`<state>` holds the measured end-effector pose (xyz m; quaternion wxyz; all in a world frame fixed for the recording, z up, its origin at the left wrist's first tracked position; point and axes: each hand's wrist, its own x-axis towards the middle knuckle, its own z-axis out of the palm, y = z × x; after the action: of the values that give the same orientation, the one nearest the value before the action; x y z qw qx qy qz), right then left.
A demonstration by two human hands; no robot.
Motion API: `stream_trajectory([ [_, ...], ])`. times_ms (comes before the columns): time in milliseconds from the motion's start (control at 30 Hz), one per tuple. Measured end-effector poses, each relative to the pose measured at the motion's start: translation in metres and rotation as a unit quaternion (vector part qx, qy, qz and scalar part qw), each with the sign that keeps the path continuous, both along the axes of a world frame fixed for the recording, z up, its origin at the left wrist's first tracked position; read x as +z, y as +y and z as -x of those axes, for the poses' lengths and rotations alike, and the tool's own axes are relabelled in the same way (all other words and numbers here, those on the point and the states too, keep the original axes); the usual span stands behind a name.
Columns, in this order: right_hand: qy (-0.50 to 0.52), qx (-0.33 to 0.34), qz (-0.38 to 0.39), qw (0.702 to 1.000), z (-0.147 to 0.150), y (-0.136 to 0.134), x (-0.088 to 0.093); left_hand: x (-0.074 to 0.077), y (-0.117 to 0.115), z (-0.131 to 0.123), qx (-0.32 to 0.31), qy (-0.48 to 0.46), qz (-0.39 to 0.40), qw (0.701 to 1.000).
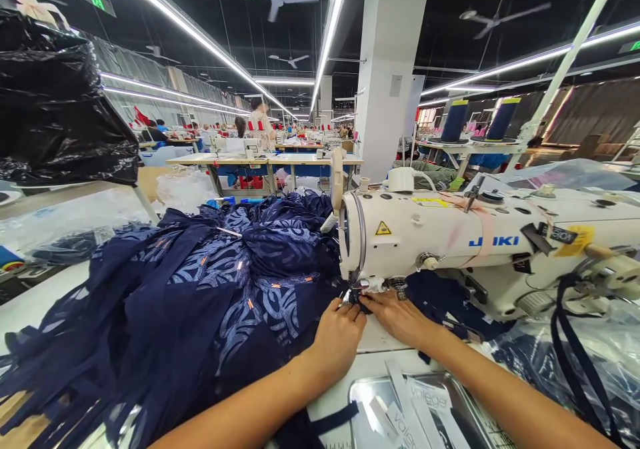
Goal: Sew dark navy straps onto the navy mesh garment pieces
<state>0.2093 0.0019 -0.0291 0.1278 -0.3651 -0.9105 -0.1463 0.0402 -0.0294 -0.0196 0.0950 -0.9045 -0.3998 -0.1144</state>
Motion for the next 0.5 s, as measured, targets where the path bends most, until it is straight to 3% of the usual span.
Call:
stream_trajectory([
  [133, 0.019, -0.009, 0.016, 1.000, 0.000, -0.001, 0.001, 0.003, 0.001, 0.012, -0.019, -0.035, 0.048, 0.998],
  [267, 0.054, 0.028, 0.024, 0.998, 0.001, -0.006, 0.000, 0.010, 0.008, 0.028, -0.029, -0.072, 0.095, 0.992],
  [500, 0.105, 0.052, 0.038, 0.992, 0.008, -0.010, -0.002, 0.017, 0.009, 0.027, -0.005, -0.059, 0.077, 0.995],
])
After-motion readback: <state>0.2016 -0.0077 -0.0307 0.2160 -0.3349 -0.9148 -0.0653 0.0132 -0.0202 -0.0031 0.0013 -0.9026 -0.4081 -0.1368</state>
